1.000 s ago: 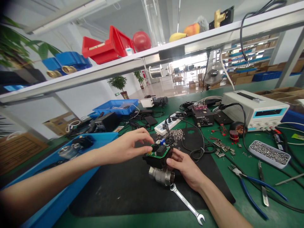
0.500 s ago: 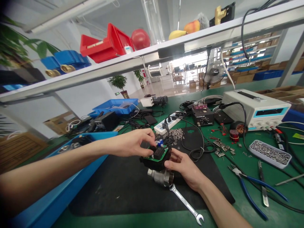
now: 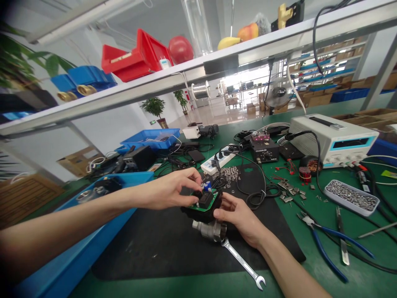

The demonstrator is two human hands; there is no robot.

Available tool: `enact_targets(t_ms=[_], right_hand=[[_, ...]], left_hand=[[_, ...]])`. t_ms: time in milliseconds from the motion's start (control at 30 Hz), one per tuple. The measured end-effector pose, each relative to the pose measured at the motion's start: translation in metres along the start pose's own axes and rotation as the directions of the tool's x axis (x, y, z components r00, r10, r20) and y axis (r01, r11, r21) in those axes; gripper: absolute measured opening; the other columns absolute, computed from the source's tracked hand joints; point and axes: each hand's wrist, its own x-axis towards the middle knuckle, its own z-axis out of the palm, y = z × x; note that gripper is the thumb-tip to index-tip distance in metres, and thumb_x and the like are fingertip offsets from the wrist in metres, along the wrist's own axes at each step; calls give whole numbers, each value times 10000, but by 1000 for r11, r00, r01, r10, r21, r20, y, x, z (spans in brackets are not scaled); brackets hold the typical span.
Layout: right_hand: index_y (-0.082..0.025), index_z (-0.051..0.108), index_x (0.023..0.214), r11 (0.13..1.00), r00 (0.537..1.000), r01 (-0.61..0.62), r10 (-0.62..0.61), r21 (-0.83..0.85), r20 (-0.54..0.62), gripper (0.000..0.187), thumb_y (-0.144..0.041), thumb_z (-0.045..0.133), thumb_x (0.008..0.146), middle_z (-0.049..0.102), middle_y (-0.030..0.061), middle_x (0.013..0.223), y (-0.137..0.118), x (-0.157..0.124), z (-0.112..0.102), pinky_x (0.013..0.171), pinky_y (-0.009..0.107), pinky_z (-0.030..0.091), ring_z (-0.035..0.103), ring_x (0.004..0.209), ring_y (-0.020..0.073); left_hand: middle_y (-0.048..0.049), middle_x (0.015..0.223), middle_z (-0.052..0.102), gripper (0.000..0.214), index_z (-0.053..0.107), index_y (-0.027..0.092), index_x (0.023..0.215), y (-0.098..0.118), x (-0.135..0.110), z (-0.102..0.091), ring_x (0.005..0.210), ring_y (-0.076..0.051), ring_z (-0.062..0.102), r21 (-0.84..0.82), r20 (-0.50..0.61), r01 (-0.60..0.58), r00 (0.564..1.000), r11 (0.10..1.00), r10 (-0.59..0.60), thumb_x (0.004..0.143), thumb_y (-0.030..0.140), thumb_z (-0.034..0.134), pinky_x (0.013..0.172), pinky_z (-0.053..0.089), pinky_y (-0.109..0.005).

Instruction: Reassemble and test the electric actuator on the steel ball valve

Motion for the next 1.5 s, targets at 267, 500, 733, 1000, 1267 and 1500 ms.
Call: enact_targets(t_ms=[267, 500, 733, 1000, 1267, 1500], right_hand=[[-245, 675, 1219, 1000, 999, 28, -28, -12, -27, 501, -312, 851, 755, 735, 73, 1209, 4, 1, 5, 1053, 439, 454, 659, 1144, 264], [-207, 663, 1115, 993, 997, 23, -31, -115, -72, 557, -373, 920, 650, 757, 66, 1088, 2, 20, 21, 890, 389, 532, 702, 993, 250], [-239, 633, 1249, 947, 998, -55, 49, -315, -27, 830, -415, 974, 513, 759, 53, 1050, 4, 54, 28, 837, 360, 538, 700, 964, 257], [-235, 682, 1185, 958, 955, -126, 187, -257, 229, 672, -451, 930, 599, 775, 39, 1077, 5, 76, 29, 877, 354, 540, 705, 1036, 265], [-255, 681, 1213, 963, 913, -217, 258, -159, 315, 644, -438, 911, 641, 776, 40, 1094, 4, 80, 25, 878, 359, 553, 700, 1089, 279], [-244, 688, 1225, 957, 916, -214, 267, -198, 298, 736, -442, 941, 564, 785, 20, 1006, 0, 79, 23, 853, 337, 563, 717, 1017, 257]], left_hand=[[-35, 1115, 583, 175, 790, 241, 994, 1, -7, 0, 961, -174, 587, -8, 10, -14, 1000, 1000, 14, 907, 291, 646, 793, 474, -222], [-30, 1171, 575, 241, 744, 303, 1131, -32, -28, -4, 1055, -186, 587, 11, 76, 83, 994, 996, -84, 956, 398, 607, 944, 471, -253], [-51, 1284, 585, 272, 686, 296, 1227, -72, -69, 22, 1156, -211, 598, -170, -16, 217, 975, 961, -223, 1003, 355, 544, 1004, 483, -283], [-72, 1209, 640, 318, 649, 289, 1287, -79, -89, 30, 1112, -212, 629, -171, -73, 245, 963, 954, -260, 991, 278, 534, 983, 518, -301], [-31, 1108, 649, 267, 708, 318, 1153, -78, -87, 42, 1025, -184, 621, -240, -186, 226, 944, 944, -273, 966, 236, 536, 923, 506, -270], [-15, 1059, 676, 346, 722, 443, 1179, -73, -90, 45, 987, -187, 616, -258, -223, 218, 935, 941, -278, 947, 241, 564, 891, 516, -287]])
